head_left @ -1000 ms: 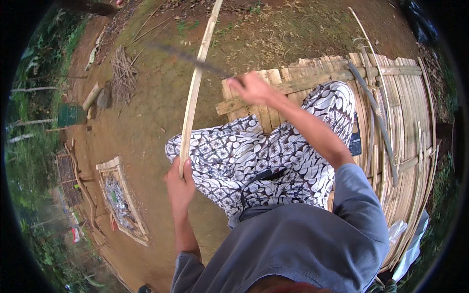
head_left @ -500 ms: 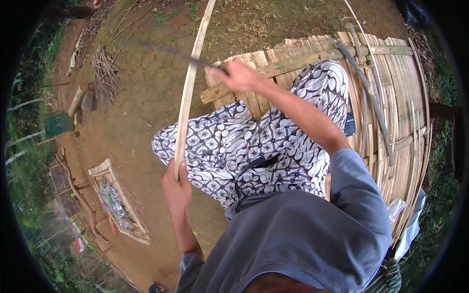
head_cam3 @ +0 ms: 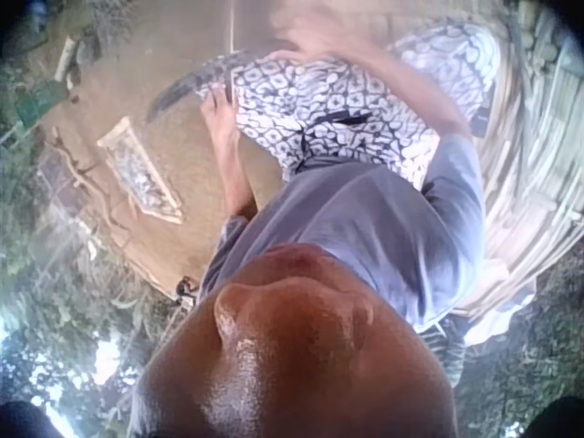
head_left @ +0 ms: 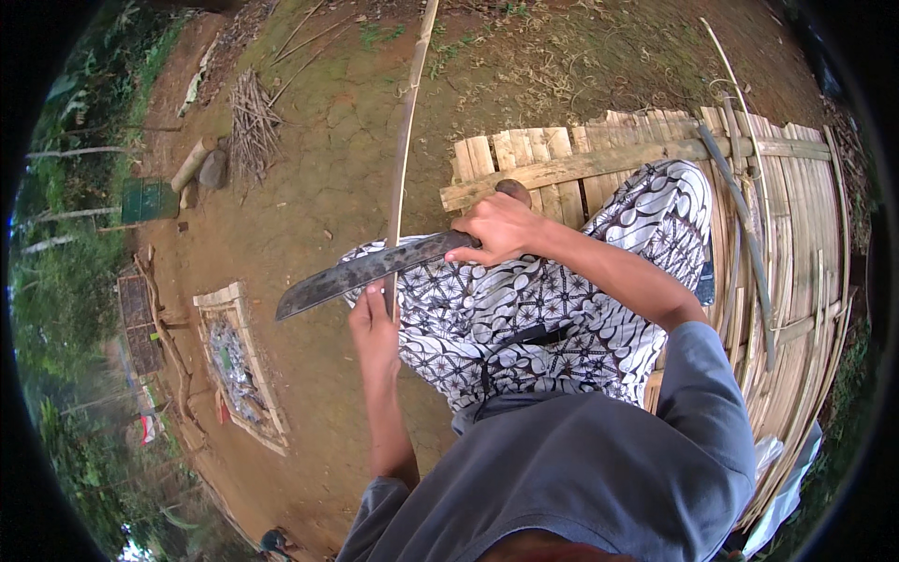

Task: The person sits cross-legged on a bamboo mat and uses a large knife to shave and smooth a long, thin bamboo stick. They hold the stick with one hand and repeatedly scrape the blade along its length to remove the outer layer and refine the surface.

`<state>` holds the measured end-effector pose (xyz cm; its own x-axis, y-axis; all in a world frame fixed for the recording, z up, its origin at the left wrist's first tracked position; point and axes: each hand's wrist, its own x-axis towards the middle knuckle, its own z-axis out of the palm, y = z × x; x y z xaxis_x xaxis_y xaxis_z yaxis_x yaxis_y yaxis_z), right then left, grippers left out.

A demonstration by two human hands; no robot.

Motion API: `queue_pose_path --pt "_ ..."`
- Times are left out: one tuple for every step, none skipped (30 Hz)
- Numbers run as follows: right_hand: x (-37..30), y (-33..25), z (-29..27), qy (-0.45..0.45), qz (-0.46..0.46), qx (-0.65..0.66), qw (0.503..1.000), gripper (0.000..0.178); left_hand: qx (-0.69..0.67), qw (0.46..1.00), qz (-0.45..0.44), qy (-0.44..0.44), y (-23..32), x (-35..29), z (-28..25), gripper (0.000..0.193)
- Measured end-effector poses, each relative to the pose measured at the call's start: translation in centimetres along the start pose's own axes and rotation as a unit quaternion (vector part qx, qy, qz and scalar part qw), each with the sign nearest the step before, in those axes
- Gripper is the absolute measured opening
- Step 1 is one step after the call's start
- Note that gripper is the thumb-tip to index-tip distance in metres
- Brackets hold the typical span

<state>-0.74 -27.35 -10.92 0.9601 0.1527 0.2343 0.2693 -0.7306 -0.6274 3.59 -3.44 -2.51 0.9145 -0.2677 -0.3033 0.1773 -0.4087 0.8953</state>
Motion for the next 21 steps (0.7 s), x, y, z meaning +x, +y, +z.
queue_pose_path --pt "0.0 0.1 0.1 0.003 -0.013 0.005 1.000 0.056 -0.019 0.999 -0.025 0.001 0.2 -0.1 0.2 0.026" --pt "-0.1 0.1 0.2 0.007 -0.025 0.009 1.000 0.056 -0.013 0.999 -0.049 -0.011 0.1 -0.1 0.6 0.024" --pt "-0.2 0.0 0.3 0.010 -0.038 0.014 0.999 0.056 -0.025 0.998 -0.059 -0.019 -0.1 -0.1 0.8 0.024" --pt "-0.4 -0.7 0.0 -0.002 -0.034 0.013 0.999 0.056 -0.037 0.996 -0.071 -0.028 -0.5 -0.1 1.1 0.023" --pt "-0.5 -1.3 0.0 -0.003 -0.044 0.012 0.999 0.055 -0.050 0.995 -0.083 -0.038 -0.7 -0.1 1.5 0.023" --pt "-0.5 -1.9 0.1 -0.004 -0.055 0.011 0.998 0.055 -0.068 0.993 -0.094 -0.029 -0.6 -0.3 1.8 0.023" --pt "-0.6 -2.2 0.2 -0.006 -0.062 0.011 0.998 0.055 -0.076 0.992 -0.093 -0.031 -0.2 -0.3 2.2 0.024" --pt "-0.6 -2.1 0.8 0.025 -0.079 0.005 0.997 0.056 -0.084 0.992 -0.092 -0.034 0.2 -0.3 2.5 0.025" --pt "-0.6 -1.4 1.0 0.039 -0.078 -0.003 0.996 0.057 -0.093 0.991 -0.092 -0.036 0.6 -0.4 2.7 0.025" --pt "-0.4 -0.3 0.9 0.055 -0.079 -0.010 0.995 0.058 -0.052 0.996 -0.063 -0.032 1.2 -0.6 2.5 0.027" --pt "-0.1 0.9 0.5 0.069 -0.080 -0.017 0.994 0.060 -0.013 0.999 -0.036 -0.029 1.9 -0.9 2.1 0.028" --pt "0.4 2.4 -0.2 0.057 0.036 0.007 0.998 0.060 0.027 0.999 -0.009 -0.026 2.2 -1.1 1.7 0.030" --pt "0.9 3.7 -1.1 0.042 0.151 0.032 0.987 0.060 0.032 0.999 -0.013 -0.015 2.3 -1.6 1.2 0.030" --pt "1.2 4.8 -2.3 0.044 0.193 0.047 0.979 0.062 0.035 0.999 -0.017 -0.004 2.2 -2.2 0.9 0.031" --pt "1.1 5.6 -3.9 0.052 0.237 0.061 0.968 0.064 0.039 0.999 -0.018 0.002 2.2 -2.5 0.8 0.031" --pt "1.4 6.0 -4.7 0.060 0.278 0.077 0.956 0.067 0.074 0.997 0.016 0.005 1.5 -2.4 0.8 0.031" --pt "1.4 5.4 -4.3 0.041 0.253 0.115 0.960 0.067 0.078 0.997 0.022 0.010 1.4 -2.1 0.7 0.031" --pt "1.3 4.1 -3.3 0.022 0.228 0.152 0.961 0.068 0.082 0.996 0.029 0.014 1.6 -1.7 0.6 0.032" --pt "0.8 2.7 -1.9 -0.006 0.206 0.189 0.960 0.069 0.083 0.996 0.027 0.017 1.5 -1.7 0.7 0.032" --pt "0.4 1.4 -0.8 0.069 0.090 0.123 0.986 0.056 0.076 0.997 0.024 0.001 1.7 -1.3 0.8 0.031" --pt "0.2 0.9 -0.5 0.072 0.036 0.059 0.995 0.056 0.075 0.997 0.034 0.000 1.6 -1.1 1.2 0.031"
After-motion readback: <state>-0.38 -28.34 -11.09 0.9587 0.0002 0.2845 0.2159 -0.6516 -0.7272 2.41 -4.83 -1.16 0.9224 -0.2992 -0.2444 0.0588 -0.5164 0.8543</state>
